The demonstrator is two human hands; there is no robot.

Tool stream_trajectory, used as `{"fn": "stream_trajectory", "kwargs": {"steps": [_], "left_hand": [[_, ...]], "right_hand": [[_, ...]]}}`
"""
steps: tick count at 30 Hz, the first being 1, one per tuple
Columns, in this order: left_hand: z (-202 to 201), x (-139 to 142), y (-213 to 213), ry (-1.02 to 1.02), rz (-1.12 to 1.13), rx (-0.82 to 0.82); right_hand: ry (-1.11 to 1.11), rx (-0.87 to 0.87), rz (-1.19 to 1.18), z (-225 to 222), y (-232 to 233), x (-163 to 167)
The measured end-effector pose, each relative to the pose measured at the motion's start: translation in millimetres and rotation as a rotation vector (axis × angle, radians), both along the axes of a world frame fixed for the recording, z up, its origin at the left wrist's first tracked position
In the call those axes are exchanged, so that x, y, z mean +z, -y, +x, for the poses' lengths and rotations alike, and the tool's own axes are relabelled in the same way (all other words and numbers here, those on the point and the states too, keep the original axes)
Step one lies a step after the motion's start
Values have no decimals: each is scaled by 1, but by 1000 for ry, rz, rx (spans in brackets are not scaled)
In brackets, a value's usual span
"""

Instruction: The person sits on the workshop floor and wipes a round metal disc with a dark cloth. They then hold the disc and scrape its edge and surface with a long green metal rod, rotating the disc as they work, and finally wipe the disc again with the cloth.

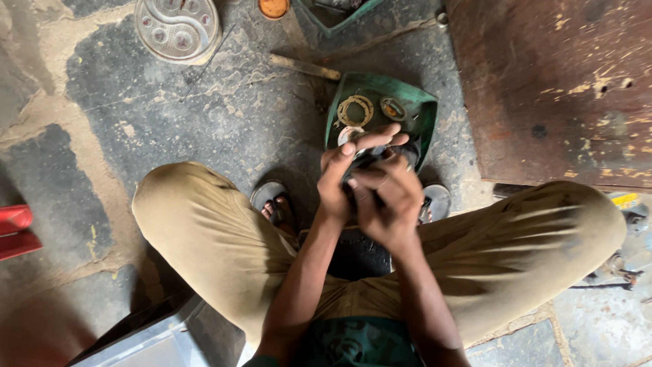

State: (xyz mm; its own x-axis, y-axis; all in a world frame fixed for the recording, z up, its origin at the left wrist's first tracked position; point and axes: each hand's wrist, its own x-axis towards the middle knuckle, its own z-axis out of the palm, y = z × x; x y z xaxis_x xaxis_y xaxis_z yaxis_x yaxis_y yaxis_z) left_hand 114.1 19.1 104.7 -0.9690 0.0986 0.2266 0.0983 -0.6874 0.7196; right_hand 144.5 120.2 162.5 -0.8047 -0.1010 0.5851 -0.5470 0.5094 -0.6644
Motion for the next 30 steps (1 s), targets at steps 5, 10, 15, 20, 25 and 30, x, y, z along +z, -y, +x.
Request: {"fn": "stream_trajectory", "kwargs": {"steps": [5,10,15,20,25,30], "left_hand": [[2,12,4,17,159,27],[-2,26,17,252,537,0],[-5,40,22,149,287,17],[2,49,14,48,-319,118],[6,58,20,-85,-445,120],[8,65,34,29,-188,-7]], "right_hand": [[382,-149,-1032,-17,-34,-7],[362,13,-1012,-17,-63,-8],[352,32,-340,-7,-40,1],[368,3,-82,-3,-19,2],[543,55,-567,-13,-33,-43],[873,-13,-1733,-13,-56,-94]]}}
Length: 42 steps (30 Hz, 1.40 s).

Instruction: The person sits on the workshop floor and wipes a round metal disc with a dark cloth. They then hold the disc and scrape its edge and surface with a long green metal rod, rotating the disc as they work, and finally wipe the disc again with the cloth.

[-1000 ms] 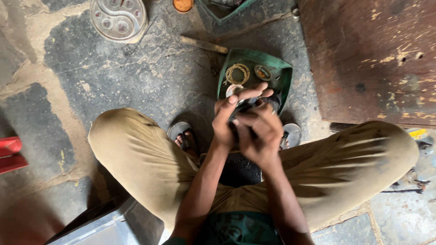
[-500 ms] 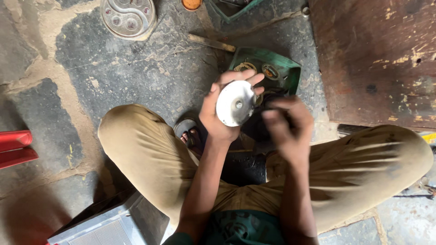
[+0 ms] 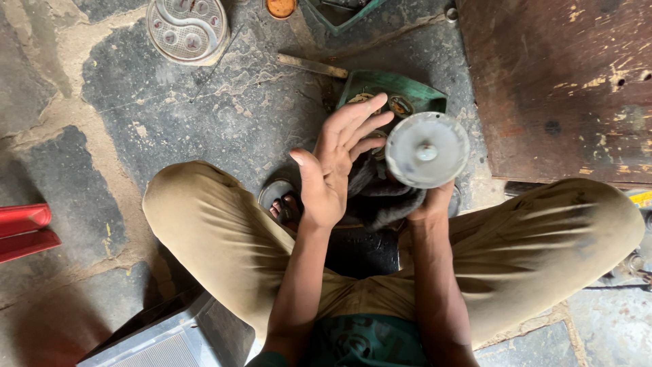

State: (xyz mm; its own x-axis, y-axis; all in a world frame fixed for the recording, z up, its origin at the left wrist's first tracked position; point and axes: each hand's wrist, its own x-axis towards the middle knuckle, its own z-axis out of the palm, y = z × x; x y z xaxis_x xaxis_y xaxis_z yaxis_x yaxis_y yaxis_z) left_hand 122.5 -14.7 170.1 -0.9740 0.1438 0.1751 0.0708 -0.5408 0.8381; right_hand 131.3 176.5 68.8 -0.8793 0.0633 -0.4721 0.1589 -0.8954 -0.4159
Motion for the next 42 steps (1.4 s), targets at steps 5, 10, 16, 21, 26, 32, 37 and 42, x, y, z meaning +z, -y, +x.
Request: {"fn": "stream_trajectory", "kwargs": {"steps": [5,10,16,21,26,32,37,42], "left_hand": [[0,4,-3,-20,-124,-2],[1,6,-4,-115,-184,-1],[-2,2,-9,-94,-12,-119],[-9,-11,-15,46,254,-77],[-8,-21,-12,129,612,-40],[-7,-32,-10,26,609,-94],[-7,-42,-11,-150,544,-69],[-10,-48,-3,-172,511,75]], "right_hand": [[35,5,-105,8,-4,-10],[67,24,50,1,7,20],[-602,120,1332,8,28,70],[-426,268,871,5,37,94],[-646,257,493,0,18,103],[-704,175,923,9,22,96],[-644,39,1534,6,39,101],[-763,75,1738,15,70,108]]}}
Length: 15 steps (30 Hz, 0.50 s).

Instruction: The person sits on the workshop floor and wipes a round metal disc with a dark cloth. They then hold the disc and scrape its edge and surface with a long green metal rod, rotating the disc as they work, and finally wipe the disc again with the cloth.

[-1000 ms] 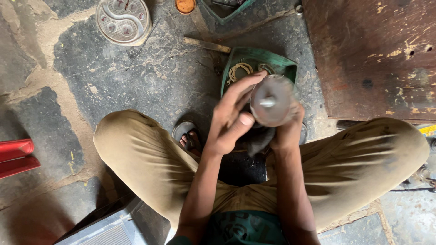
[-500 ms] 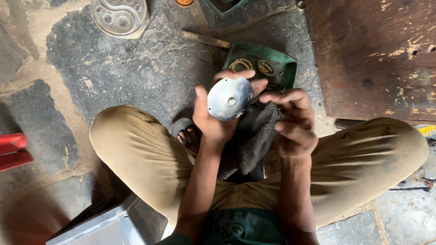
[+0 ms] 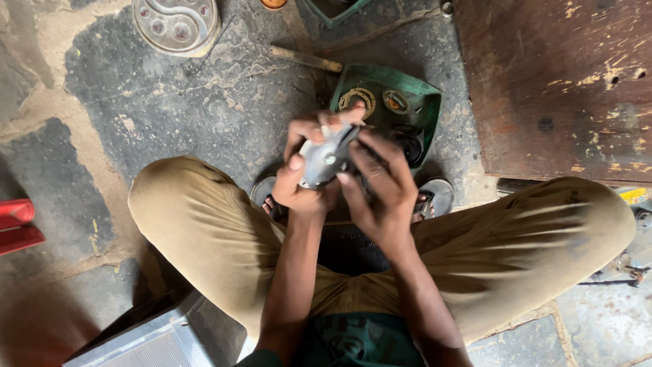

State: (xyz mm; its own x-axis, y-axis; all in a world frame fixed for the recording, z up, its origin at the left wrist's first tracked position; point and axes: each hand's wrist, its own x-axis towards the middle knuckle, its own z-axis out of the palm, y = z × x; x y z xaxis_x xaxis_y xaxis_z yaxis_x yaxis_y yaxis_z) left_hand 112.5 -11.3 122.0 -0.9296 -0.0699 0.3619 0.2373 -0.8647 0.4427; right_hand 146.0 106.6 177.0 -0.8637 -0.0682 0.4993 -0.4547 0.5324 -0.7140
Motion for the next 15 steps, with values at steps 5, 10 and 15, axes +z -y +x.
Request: {"fn": "stream_trajectory", "kwargs": {"steps": [5,10,15], "left_hand": [[3,-1,12,106,56,94],[3,2,7,11,105,8],[3,6,5,90,149,16]], "right_hand": [[22,75,64,12,15,1],[-47,-55,45,4,10,-7],[-81,-39,69,10,11,-2]]}}
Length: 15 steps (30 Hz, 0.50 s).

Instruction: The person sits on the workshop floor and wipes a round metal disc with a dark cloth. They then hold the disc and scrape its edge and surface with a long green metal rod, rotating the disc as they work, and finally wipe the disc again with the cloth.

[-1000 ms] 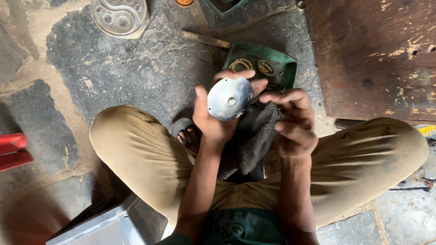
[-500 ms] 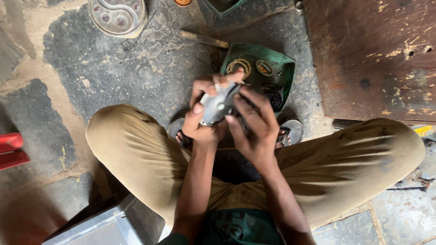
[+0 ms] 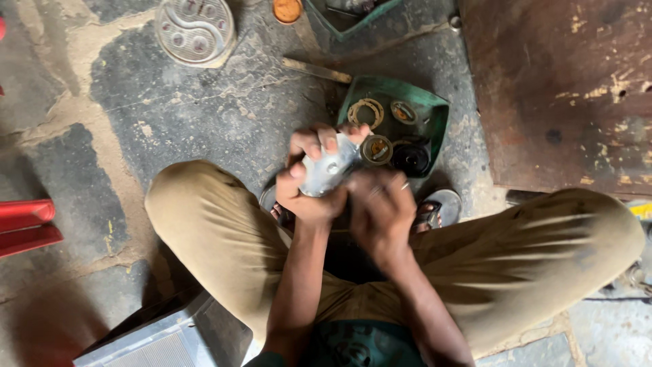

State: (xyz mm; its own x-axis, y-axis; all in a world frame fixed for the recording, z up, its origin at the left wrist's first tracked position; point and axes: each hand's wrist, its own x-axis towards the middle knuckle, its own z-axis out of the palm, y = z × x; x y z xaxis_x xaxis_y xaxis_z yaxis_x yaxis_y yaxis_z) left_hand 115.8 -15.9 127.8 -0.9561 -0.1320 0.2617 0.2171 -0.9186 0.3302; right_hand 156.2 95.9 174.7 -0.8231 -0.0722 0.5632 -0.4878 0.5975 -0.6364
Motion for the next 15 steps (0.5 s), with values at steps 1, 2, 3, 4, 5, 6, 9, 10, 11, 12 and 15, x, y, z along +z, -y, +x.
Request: {"fn": "stream_trajectory", "kwargs": {"steps": [1,2,3,4,5,6,9,10,11,12,15], "left_hand": [[-1,1,1,49,34,10],[-2,1,2,97,70,16],[-3,2,3,56,63,5],[-4,2,3,17,54,-6],[-5,2,3,-22,48,-18],[-5,2,2,-31,65,-30],[-4,2,-1,-18,89,-44],[-3,2,-2,22,73,-30],[-3,2,-2,66,54,-17],[-3,2,-3,73,91,-16],[-4,3,-7,40,167,-25]], "right_hand": [[-16,31,28,2,4,1],[-31,58,57,4,7,3],[-12,41,46,2,8,4],[11,23,35,0,9,4],[34,5,26,-1,8,5],[36,-19,28,-2,7,6],[53,-31,36,0,3,7],[76,11,34,1,3,8],[101,53,28,2,3,8],[105,47,32,2,3,8],[77,8,30,-3,3,8]]}}
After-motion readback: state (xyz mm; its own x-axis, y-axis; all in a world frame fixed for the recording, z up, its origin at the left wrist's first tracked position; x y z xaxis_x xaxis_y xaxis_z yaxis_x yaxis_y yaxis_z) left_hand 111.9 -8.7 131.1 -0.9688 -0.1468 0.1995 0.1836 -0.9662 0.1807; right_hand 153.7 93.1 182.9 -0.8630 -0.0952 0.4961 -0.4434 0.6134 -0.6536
